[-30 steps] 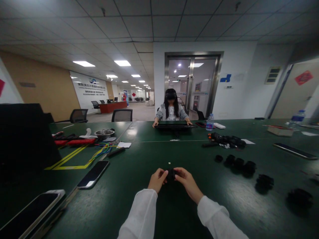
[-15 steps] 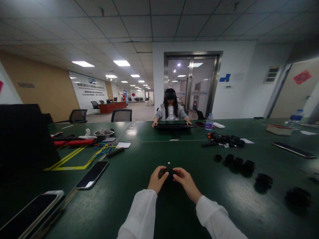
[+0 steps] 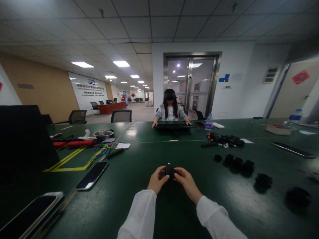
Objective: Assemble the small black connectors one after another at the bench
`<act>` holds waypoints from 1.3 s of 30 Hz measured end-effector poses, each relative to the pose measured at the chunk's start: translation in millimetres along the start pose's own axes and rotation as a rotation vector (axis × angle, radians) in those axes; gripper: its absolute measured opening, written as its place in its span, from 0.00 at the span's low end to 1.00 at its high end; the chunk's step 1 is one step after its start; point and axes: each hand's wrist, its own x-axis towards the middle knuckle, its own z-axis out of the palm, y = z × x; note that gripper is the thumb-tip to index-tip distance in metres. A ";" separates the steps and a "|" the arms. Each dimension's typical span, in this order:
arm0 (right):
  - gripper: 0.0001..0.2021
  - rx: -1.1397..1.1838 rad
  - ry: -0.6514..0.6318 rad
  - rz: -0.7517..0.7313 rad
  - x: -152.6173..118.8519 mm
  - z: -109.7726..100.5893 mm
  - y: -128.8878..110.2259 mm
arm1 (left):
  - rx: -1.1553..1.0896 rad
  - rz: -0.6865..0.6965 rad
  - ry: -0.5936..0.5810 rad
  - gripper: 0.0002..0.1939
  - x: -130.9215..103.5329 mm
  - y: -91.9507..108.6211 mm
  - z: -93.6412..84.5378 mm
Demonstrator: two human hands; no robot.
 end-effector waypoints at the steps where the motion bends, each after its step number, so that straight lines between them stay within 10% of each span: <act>1: 0.14 -0.002 -0.004 -0.003 0.4 -0.1 0.8 | -0.002 -0.008 0.005 0.23 0.3 -0.3 0.5; 39: 0.13 0.012 -0.027 -0.017 -1.8 -0.6 -1.7 | 0.195 -0.042 0.011 0.18 -2.7 6.5 3.9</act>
